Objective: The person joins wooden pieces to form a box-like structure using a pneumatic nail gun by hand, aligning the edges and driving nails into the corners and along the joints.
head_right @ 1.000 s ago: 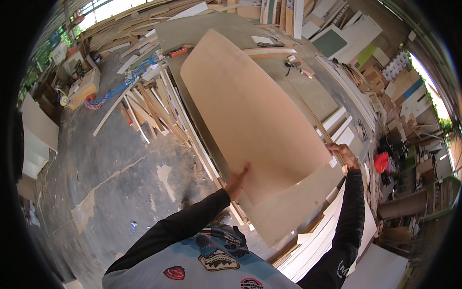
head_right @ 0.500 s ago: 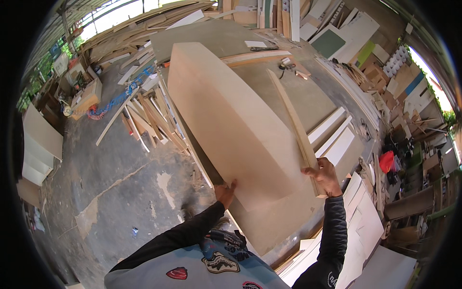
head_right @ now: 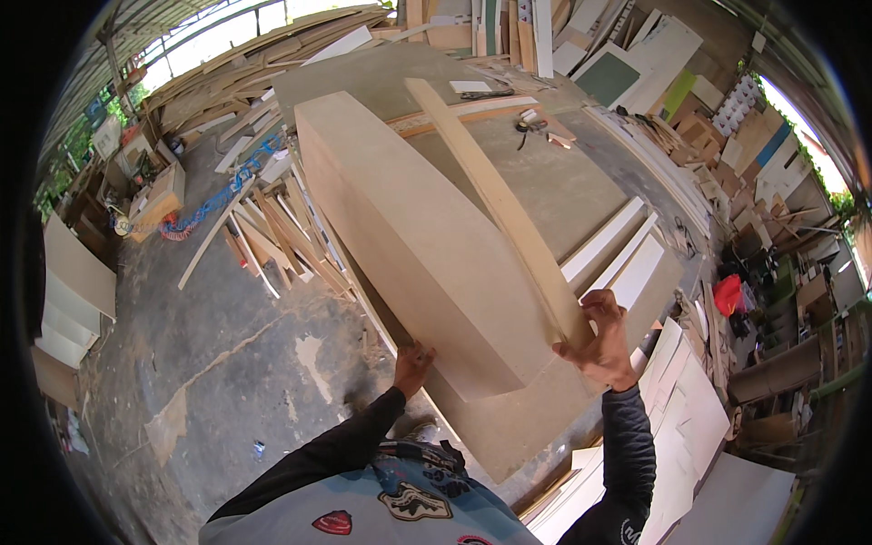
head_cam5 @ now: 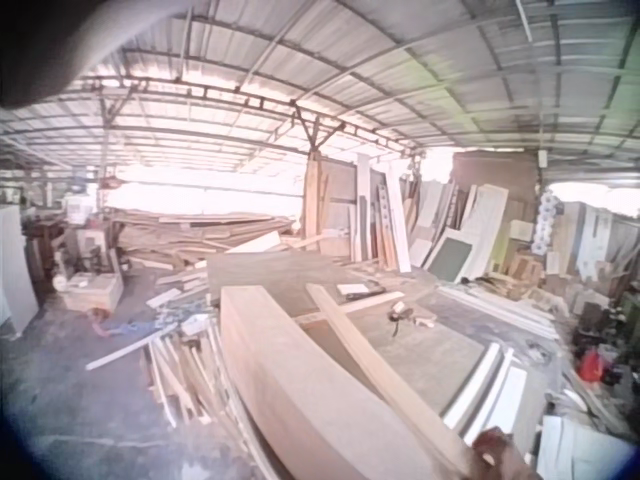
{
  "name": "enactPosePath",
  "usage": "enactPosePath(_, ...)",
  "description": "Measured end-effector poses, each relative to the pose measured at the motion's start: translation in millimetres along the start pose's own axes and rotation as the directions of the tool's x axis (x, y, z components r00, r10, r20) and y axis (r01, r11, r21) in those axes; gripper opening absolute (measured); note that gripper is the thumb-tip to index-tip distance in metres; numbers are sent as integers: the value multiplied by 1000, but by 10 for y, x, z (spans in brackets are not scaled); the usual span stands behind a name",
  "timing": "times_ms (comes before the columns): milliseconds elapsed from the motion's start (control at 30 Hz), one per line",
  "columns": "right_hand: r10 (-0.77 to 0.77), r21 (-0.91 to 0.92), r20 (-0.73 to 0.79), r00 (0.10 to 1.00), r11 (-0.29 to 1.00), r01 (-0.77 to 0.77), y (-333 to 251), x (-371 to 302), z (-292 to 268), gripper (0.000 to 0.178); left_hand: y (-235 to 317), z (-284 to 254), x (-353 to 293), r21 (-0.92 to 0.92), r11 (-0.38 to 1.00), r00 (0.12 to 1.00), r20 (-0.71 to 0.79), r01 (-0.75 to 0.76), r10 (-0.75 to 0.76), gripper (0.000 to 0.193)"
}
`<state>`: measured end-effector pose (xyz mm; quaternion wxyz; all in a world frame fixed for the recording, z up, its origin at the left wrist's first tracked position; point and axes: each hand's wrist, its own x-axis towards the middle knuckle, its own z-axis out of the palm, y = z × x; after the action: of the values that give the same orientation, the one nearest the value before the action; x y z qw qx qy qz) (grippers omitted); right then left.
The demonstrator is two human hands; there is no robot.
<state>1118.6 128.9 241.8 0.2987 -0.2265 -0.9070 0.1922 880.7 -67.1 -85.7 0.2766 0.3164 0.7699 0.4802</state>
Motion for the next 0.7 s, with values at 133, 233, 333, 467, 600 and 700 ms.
enactPosePath(133,18,-69,156,988,998,-8,-132,110,-38,59,31,-246,87,45,985,985,-7,-169,170,52)
enactPosePath(233,-43,-29,188,981,998,50,-305,217,104,58,9,-599,395,-138,978,984,-97,-159,147,55)
enactPosePath(333,-48,31,198,979,999,43,-444,299,283,56,260,-956,698,-216,949,914,-384,-229,133,64)
enactPosePath(467,23,16,217,976,1000,-27,-621,428,390,52,1078,-1663,1076,-328,880,895,-397,-344,202,75)
enactPosePath(600,174,-71,206,963,984,-162,-927,589,535,55,1147,-2244,1706,-215,852,829,-431,-478,357,72)
enactPosePath(700,107,-262,233,967,964,-43,-1133,641,568,60,1101,-2597,2222,-180,849,818,-424,-497,389,70)
